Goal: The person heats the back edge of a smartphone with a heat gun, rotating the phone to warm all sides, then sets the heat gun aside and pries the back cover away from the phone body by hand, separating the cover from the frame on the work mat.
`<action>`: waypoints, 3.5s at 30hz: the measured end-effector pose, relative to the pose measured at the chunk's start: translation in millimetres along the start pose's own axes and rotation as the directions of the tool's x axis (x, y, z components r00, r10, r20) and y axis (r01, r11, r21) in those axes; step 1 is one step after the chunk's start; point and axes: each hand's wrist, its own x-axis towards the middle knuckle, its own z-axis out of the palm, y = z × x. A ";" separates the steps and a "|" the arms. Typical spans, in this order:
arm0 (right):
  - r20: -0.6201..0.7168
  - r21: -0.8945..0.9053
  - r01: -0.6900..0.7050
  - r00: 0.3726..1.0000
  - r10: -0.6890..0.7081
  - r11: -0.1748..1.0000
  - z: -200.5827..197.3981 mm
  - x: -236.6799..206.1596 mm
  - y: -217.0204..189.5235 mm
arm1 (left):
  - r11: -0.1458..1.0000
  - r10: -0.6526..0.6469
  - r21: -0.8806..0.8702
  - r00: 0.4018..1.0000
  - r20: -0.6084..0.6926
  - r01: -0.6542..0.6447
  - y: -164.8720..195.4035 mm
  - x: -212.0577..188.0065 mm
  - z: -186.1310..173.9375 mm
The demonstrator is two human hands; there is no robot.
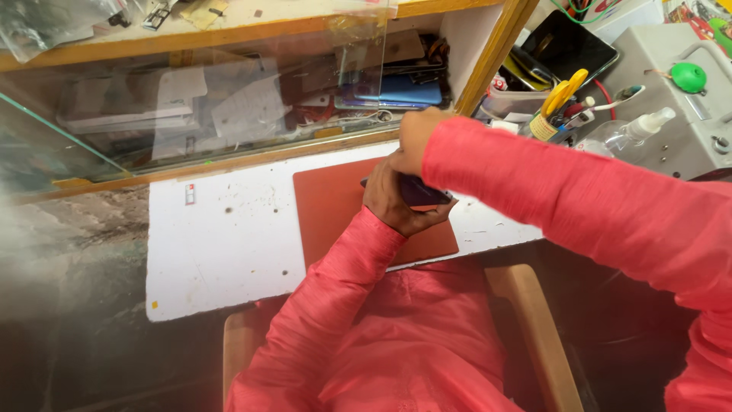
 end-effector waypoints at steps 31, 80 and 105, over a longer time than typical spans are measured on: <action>-0.562 0.825 0.548 0.822 0.094 0.134 107.2 -32.8 -17.9 | 0.909 -0.276 -0.201 0.888 0.367 0.365 -21.3 12.2 -48.6; -0.755 0.635 0.660 0.641 0.138 0.402 133.9 -33.7 -44.5 | 0.990 -0.141 0.046 0.945 0.295 0.134 -49.7 -3.1 -64.5; -0.784 0.547 0.568 0.605 0.139 0.615 132.1 -37.2 -45.2 | 0.951 -0.239 0.044 0.638 0.732 0.306 -65.3 51.6 -106.6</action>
